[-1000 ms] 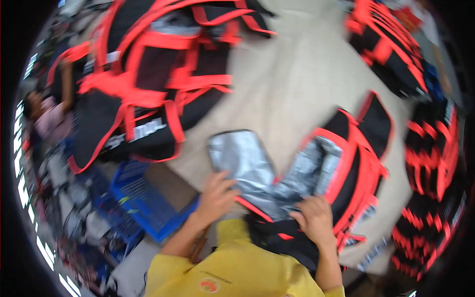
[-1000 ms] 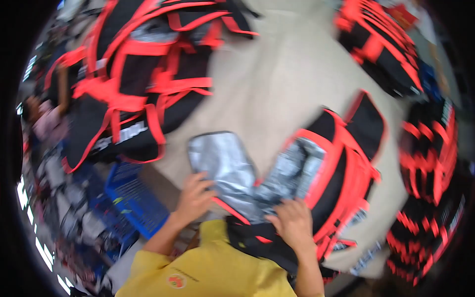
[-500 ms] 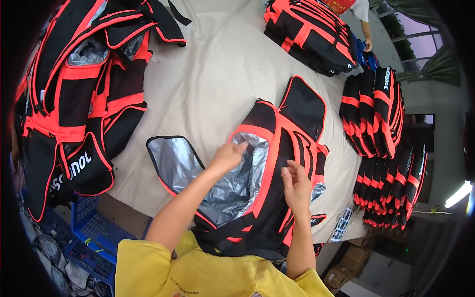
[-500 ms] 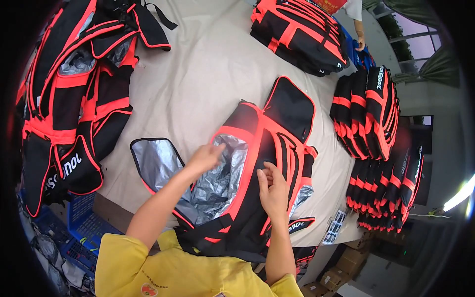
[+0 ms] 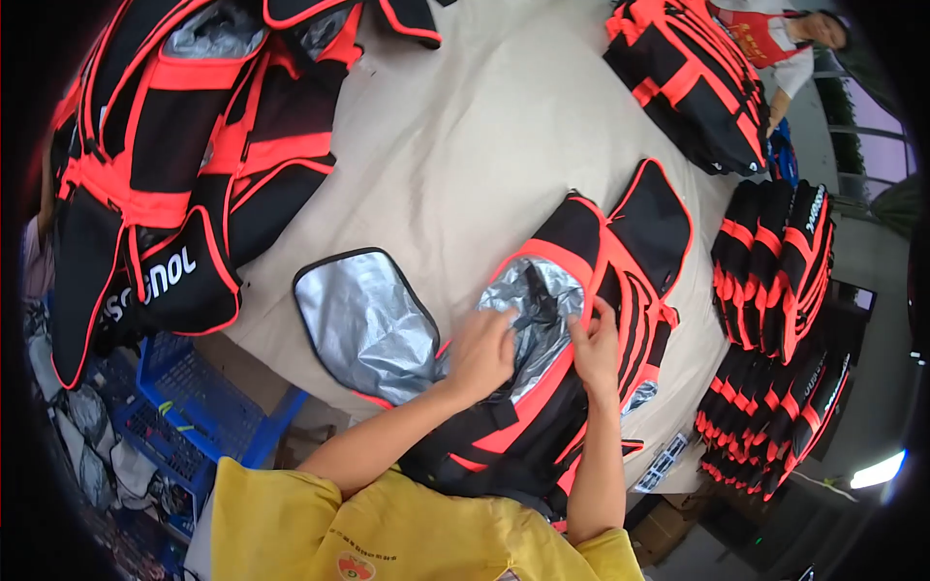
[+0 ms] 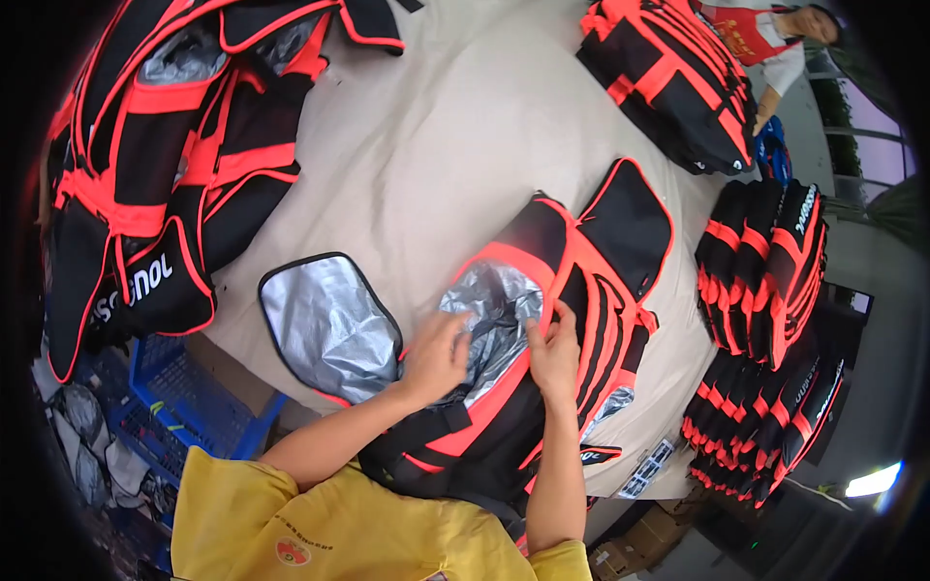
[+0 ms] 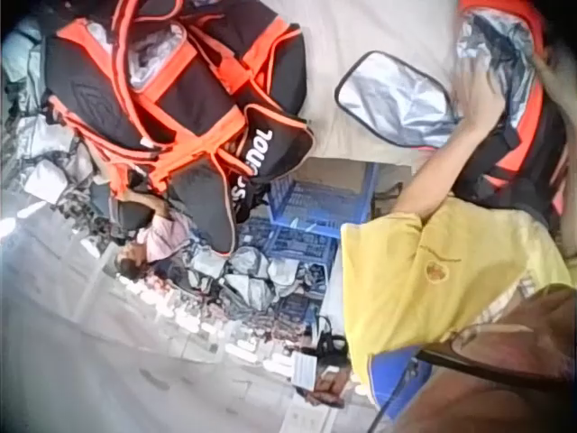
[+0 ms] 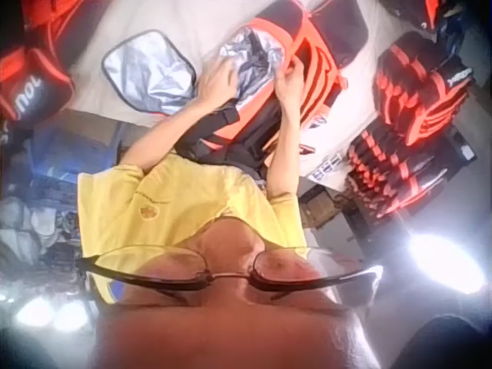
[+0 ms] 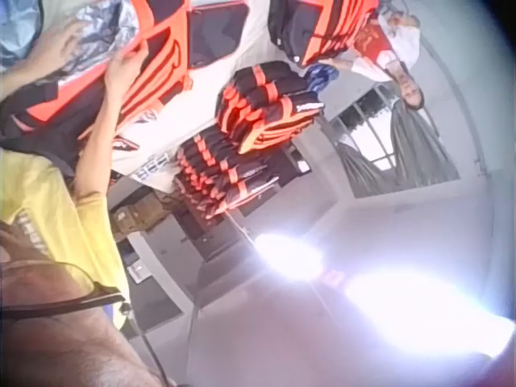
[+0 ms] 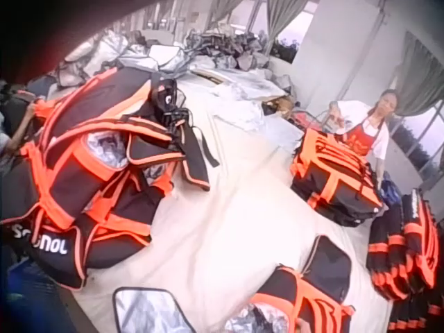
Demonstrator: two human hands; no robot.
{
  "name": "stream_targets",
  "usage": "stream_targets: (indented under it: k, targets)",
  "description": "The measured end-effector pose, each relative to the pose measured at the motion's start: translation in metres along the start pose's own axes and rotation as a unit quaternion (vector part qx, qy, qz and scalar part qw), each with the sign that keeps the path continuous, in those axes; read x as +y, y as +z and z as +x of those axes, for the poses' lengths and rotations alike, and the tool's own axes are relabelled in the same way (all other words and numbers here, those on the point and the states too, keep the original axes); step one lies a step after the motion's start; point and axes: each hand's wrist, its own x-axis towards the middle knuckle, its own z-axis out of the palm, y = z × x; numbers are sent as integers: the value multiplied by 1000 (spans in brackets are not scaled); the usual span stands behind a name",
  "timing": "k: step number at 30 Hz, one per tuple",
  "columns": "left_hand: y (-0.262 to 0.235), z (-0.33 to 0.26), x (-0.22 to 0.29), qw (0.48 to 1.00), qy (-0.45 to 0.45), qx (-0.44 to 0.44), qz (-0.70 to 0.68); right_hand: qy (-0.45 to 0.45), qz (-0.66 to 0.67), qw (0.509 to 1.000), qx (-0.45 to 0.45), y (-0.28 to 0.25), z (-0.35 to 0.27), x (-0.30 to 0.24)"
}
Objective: Inspecting the interior and straps of a red and black backpack at a workbench.
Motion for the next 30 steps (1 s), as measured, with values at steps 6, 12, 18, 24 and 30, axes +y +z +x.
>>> stream_targets:
  k: [6, 12, 18, 24, 30]
  targets:
    - [-37, -39, -24, 972, -91, -38, 213, 12, 297, 955, 1, -5, -17, 12]
    - [-29, -46, -17, 972, 12, -44, 231, -39, 347, 937, -11, -25, -33, 27]
    - [-1, -42, -42, 866, -50, -349, 355, -34, 362, 931, -4, -16, -30, 15]
    - [27, -23, -40, 836, -118, -377, 382, -37, 362, 932, -3, -15, -28, 25]
    - [2, -9, -41, 891, -112, -339, 281, -36, 369, 928, -43, -10, -27, 26]
